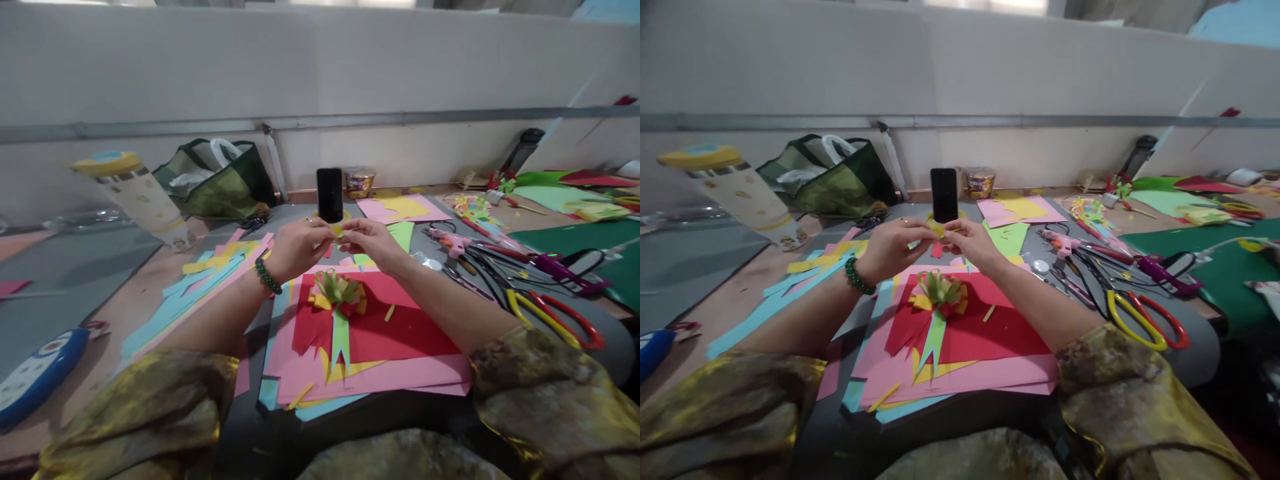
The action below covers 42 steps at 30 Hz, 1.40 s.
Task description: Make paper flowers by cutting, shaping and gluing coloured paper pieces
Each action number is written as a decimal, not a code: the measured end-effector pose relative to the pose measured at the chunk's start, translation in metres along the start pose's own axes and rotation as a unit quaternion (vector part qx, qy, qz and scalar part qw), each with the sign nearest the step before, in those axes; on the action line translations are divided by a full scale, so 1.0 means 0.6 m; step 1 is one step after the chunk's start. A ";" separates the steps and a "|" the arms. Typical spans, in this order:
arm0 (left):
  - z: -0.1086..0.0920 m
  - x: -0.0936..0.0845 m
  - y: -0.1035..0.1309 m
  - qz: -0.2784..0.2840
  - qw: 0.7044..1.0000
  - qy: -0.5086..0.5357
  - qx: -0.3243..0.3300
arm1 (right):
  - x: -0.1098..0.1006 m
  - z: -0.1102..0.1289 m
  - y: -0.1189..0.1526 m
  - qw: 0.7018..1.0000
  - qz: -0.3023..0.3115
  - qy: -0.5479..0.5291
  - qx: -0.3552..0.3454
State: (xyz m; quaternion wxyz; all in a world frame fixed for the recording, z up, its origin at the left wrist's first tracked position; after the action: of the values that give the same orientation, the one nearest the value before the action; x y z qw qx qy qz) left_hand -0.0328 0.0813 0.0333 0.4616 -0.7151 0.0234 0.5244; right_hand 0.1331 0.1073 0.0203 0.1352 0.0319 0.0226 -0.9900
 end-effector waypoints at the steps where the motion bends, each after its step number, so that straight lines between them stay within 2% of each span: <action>1: -0.002 0.002 0.000 0.012 1.000 -0.019 0.013 | -0.003 -0.005 -0.002 1.000 -0.003 -0.003 -0.001; 5: -0.009 0.011 0.001 0.051 0.997 -0.041 0.028 | -0.018 -0.024 -0.012 1.000 -0.009 -0.005 -0.024; 11: -0.008 0.023 0.006 0.044 0.989 0.091 -0.106 | -0.035 -0.036 -0.016 0.996 -0.024 0.000 -0.083; 18: -0.016 0.031 0.007 0.037 0.985 0.076 -0.148 | -0.034 -0.031 -0.010 0.990 -0.042 0.040 -0.125; 28: -0.027 0.027 0.008 0.032 0.990 0.046 -0.130 | -0.032 -0.026 0.003 0.978 -0.054 0.106 -0.170; 35: -0.023 0.032 0.009 0.039 0.992 0.025 -0.117 | -0.025 -0.030 0.004 0.984 -0.038 0.079 -0.156; 42: -0.027 0.033 0.004 0.083 0.993 -0.045 -0.071 | -0.023 -0.023 0.011 0.982 -0.045 0.095 -0.157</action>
State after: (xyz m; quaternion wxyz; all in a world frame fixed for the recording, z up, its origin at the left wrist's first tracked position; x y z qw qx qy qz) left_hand -0.0133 0.0778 0.0171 0.3649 -0.7173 0.0246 0.5931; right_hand 0.1492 0.1051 0.0073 0.0912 0.1028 0.1918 -0.9718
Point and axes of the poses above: each hand's wrist, its own y-axis away from the middle knuckle, its own x-axis out of the palm, z = x × y, the point moved 2 cm from there along -y, towards the middle knuckle, and after that the axes turned 2 degrees about x, right-handed, at the moved point
